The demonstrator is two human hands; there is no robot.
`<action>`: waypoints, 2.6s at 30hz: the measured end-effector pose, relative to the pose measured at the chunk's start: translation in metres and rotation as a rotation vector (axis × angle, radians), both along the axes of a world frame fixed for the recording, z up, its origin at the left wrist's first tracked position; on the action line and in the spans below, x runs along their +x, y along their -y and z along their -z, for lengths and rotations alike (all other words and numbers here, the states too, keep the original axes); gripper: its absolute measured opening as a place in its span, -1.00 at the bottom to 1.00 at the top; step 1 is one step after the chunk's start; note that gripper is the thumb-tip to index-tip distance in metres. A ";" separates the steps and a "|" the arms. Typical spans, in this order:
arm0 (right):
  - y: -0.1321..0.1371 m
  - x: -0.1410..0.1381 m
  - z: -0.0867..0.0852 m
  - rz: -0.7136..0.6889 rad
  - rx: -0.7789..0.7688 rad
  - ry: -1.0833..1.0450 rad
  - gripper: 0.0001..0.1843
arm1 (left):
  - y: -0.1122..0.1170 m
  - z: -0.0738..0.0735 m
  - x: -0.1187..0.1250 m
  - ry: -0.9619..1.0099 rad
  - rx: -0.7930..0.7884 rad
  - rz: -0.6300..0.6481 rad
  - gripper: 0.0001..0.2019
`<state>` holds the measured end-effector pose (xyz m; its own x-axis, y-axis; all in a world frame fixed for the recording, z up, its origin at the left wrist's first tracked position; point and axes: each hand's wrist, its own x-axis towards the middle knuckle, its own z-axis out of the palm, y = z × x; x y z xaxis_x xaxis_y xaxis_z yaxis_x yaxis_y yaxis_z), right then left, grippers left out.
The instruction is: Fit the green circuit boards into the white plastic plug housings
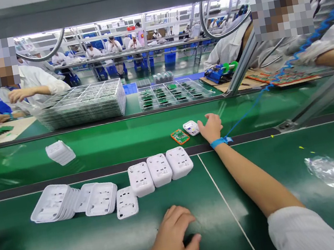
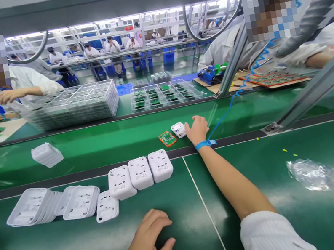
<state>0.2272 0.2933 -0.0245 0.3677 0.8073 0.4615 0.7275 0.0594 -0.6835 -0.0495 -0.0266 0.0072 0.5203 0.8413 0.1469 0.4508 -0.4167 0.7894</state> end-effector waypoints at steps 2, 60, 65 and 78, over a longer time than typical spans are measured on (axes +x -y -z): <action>0.002 0.003 -0.001 0.056 0.003 0.048 -0.69 | 0.000 -0.001 0.000 -0.010 0.011 -0.002 -0.75; 0.093 -0.034 -0.006 -0.437 -0.164 0.686 -0.75 | 0.012 0.021 0.004 -0.530 0.762 0.150 -0.60; 0.093 -0.034 -0.006 -0.439 -0.155 0.685 -0.75 | 0.013 0.038 0.003 -0.421 0.886 0.072 -0.44; 0.090 -0.031 -0.004 -0.495 -0.138 0.653 -0.73 | 0.009 0.014 0.003 -0.494 0.584 0.205 -0.53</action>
